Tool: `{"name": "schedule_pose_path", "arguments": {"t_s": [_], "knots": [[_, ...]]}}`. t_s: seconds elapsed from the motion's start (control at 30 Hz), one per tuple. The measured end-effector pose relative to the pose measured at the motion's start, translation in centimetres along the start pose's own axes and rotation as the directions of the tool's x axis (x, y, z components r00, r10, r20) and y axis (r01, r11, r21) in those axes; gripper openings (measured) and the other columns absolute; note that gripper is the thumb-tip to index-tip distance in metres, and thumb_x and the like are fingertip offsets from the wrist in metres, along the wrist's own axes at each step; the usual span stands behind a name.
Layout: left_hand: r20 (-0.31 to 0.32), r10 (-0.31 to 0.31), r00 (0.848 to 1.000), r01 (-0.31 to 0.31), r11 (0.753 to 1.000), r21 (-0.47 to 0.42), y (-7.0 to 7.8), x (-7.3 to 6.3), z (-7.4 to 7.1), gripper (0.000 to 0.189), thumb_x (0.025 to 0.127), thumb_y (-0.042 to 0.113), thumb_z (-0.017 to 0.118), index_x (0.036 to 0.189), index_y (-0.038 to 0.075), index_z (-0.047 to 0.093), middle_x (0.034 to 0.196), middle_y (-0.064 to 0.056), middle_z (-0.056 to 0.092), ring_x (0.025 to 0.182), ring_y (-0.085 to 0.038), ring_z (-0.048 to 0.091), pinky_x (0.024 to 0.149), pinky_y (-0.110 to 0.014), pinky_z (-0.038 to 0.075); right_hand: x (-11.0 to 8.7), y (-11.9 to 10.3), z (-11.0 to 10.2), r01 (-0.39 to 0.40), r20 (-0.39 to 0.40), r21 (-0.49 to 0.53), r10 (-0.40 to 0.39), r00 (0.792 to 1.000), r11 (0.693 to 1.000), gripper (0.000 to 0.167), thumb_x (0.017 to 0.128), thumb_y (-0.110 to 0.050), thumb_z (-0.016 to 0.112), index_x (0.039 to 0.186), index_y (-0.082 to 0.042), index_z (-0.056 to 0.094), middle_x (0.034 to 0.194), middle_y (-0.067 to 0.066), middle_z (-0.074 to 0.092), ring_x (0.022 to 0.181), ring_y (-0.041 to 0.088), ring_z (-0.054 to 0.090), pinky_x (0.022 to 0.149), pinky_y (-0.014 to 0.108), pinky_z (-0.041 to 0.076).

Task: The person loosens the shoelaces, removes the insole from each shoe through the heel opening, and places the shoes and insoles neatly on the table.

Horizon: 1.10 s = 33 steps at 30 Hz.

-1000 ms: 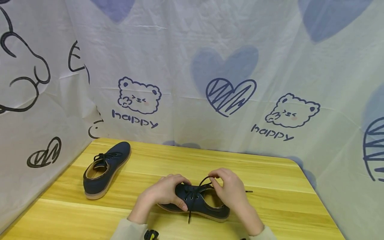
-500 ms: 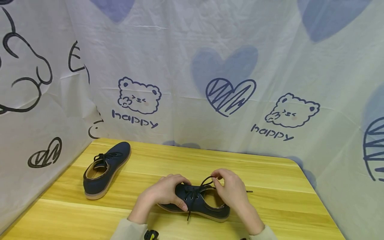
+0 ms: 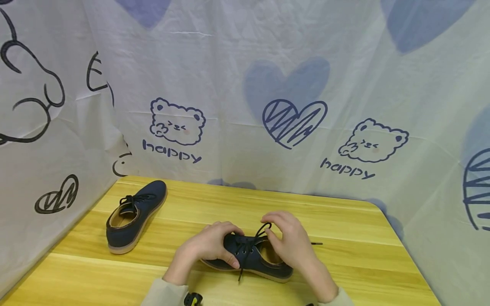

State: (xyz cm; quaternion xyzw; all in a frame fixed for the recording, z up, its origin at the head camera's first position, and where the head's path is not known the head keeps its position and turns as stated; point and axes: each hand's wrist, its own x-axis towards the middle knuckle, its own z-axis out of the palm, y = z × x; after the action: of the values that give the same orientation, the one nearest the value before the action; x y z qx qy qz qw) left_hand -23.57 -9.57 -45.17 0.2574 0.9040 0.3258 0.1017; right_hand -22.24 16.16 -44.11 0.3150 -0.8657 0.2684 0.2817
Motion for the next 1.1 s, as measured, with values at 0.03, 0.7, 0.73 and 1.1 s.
{"name": "schedule_pose_path", "arguments": {"t_s": [0.03,0.7,0.73,1.1], "knots": [[0.0,0.0,1.0,0.0,1.0,0.0,0.0,0.0,0.0,0.074,0.066,0.042,0.099,0.13,0.02,0.07,0.134,-0.003,0.065,0.125,-0.035,0.056,0.107,-0.063,0.037,0.0,0.0,0.0,0.039,0.002,0.008,-0.039,0.999,0.999,0.029,0.082,0.0,0.086,0.106,-0.013,0.076,0.112,0.0,0.073,0.108,0.022,0.067,0.094,0.042,0.055],[0.003,0.003,1.0,-0.003,1.0,-0.01,-0.5,0.2,0.2,0.073,0.066,0.044,0.098,0.13,0.021,0.07,0.133,0.0,0.066,0.12,-0.029,0.056,0.105,-0.059,0.039,-0.2,-1.3,1.0,0.276,0.143,-0.035,-0.268,0.953,0.961,0.022,0.083,0.001,0.084,0.094,-0.016,0.075,0.103,-0.004,0.071,0.102,0.017,0.067,0.095,0.042,0.055],[0.003,0.003,1.0,-0.003,1.0,-0.01,-0.5,0.2,0.2,0.074,0.066,0.044,0.099,0.13,0.021,0.07,0.133,0.0,0.066,0.12,-0.029,0.056,0.104,-0.059,0.039,-0.2,-1.3,1.0,0.273,0.148,-0.041,-0.264,0.953,0.961,0.022,0.083,0.0,0.084,0.093,-0.016,0.075,0.103,-0.005,0.071,0.102,0.017,0.067,0.096,0.042,0.055],[-0.003,0.004,1.0,-0.004,1.0,-0.007,-0.5,0.1,0.2,0.074,0.066,0.044,0.099,0.13,0.021,0.07,0.131,0.0,0.066,0.118,-0.029,0.057,0.104,-0.059,0.039,-0.3,-1.2,1.2,0.265,0.125,-0.048,-0.258,0.958,0.963,0.022,0.082,-0.001,0.086,0.09,-0.018,0.074,0.1,-0.005,0.071,0.1,0.016,0.066,0.095,0.042,0.055]]}}
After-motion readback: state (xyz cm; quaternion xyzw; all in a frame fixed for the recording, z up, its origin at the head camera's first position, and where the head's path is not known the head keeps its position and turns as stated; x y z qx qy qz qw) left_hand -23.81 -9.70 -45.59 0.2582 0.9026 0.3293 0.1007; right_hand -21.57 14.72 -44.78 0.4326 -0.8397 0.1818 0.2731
